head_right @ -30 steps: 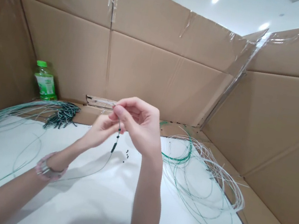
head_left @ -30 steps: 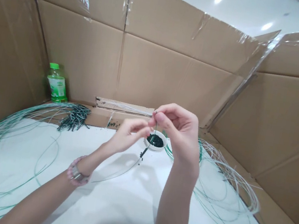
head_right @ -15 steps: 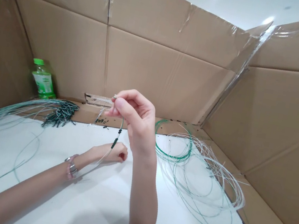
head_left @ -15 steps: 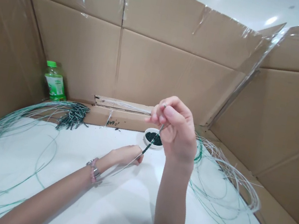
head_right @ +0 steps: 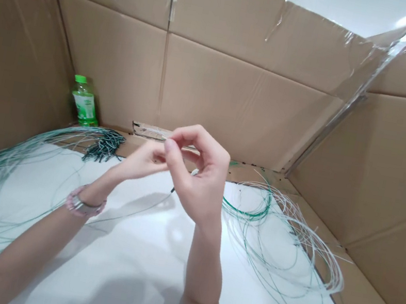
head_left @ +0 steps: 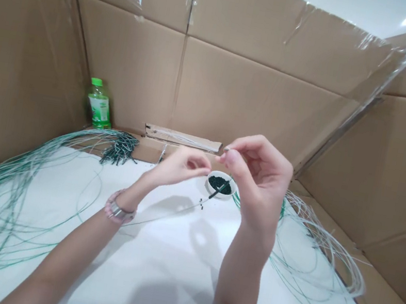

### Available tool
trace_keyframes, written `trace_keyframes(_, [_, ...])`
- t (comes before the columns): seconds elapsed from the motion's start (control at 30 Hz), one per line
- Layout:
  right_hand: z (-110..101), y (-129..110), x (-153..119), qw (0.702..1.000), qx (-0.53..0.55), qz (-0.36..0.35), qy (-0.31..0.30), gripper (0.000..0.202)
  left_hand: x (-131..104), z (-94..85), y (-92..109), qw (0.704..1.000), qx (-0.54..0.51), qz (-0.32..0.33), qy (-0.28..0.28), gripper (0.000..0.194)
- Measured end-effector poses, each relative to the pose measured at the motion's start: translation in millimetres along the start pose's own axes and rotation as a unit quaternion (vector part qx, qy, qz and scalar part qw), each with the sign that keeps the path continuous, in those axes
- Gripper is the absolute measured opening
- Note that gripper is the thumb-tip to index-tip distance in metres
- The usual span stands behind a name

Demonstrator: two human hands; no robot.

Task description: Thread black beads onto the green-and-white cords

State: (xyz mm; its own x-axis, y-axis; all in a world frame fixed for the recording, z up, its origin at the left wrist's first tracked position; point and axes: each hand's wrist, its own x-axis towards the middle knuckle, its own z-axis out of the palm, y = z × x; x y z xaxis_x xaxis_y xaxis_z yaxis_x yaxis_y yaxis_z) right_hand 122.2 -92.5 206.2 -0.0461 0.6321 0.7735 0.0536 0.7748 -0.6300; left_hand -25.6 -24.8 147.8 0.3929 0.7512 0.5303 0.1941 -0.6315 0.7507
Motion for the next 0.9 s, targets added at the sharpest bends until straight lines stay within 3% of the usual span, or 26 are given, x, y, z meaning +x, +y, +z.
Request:
trace_keyframes(0.1, [-2,-6,-4,0.999,-0.019,-0.028,0.029,0.010,-5,-17.2,36,0.973,-0.175,0.033,0.149,0.015])
trace_keyframes(0.17, [-1,-9,-7,0.998,-0.032,-0.044,0.045,0.011,-11,-18.3,53,0.942,-0.268,0.053,0.194,0.016])
trace_keyframes(0.37, [9,-13,-17,0.998,-0.043,-0.049,-0.015,0.014,-20,-7.8,73,0.924,-0.354,0.070,0.127,0.011])
trace_keyframes(0.5, [14,-13,-19,0.996,-0.055,-0.072,0.009,0.016,-21,-7.5,74,0.933,-0.331,0.089,0.113,0.016])
trace_keyframes(0.9, [16,-17,-20,0.995,-0.081,-0.057,0.010,0.017,-23,-13.2,70,0.959,-0.230,0.085,0.139,0.017])
